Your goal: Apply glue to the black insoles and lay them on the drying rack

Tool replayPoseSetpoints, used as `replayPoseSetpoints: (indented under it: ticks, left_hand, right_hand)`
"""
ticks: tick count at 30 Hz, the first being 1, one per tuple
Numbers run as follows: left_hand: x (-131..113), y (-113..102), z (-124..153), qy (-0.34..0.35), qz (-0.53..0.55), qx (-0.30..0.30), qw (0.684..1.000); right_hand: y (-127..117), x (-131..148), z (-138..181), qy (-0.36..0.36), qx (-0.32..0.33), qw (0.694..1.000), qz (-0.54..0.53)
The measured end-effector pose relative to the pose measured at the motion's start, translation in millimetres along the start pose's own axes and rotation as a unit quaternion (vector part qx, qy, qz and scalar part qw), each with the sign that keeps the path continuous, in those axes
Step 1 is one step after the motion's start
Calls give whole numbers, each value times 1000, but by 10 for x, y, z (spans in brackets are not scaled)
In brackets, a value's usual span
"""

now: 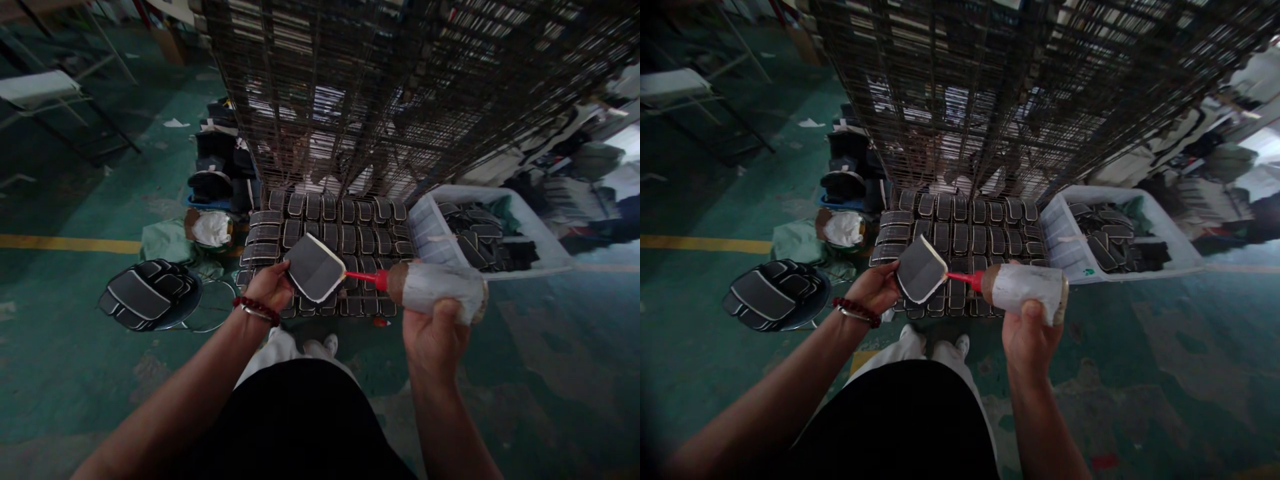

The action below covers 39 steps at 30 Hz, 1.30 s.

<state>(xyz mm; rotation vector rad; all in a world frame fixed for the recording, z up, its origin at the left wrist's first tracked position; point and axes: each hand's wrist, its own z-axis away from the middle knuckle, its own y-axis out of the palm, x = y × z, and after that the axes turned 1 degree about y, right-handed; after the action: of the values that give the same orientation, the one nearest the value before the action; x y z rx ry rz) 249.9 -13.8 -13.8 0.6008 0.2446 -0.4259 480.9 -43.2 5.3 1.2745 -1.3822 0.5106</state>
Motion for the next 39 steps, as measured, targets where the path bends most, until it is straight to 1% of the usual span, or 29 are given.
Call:
replayPoseSetpoints:
  ticks: [6,10,13,15,17,21,24,27,29,34,36,39]
  left_hand:
    - [20,-18,-22,4,9,-4,1000]
    - [16,-38,-35,7,17,-2,1000]
    - [20,-57,-55,6,25,1,1000]
    - [29,-68,-66,7,29,-5,1000]
    - [43,-73,-64,6,25,-15,1000]
    - [69,-66,-10,16,2,-20,1000]
    - [72,-50,66,9,-25,-15,1000]
    - [64,-38,138,-1,-68,-6,998]
    - [54,-40,167,6,-89,0,996]
    - [-7,-53,152,9,-88,10,996]
    - [-42,-42,124,10,-65,-1,998]
    - [-75,-11,73,11,-10,-27,1000]
  right_hand:
    - [-75,-29,207,53,44,998,-9]
    - [-94,-60,369,68,56,996,-17]
    - [-106,-72,421,80,72,994,-23]
    - [-118,-69,399,81,83,993,-16]
    - [-124,-55,326,65,80,995,-12]
    - [-94,9,86,20,58,998,-23]
    - [-42,55,-85,3,53,998,-26]
    - [5,69,-195,-7,77,997,-15]
    - [23,70,-240,-9,97,995,-17]
    - [2,99,-272,24,124,992,-16]
    - [-16,101,-222,29,113,993,-19]
    - [-26,51,-61,42,88,995,-22]
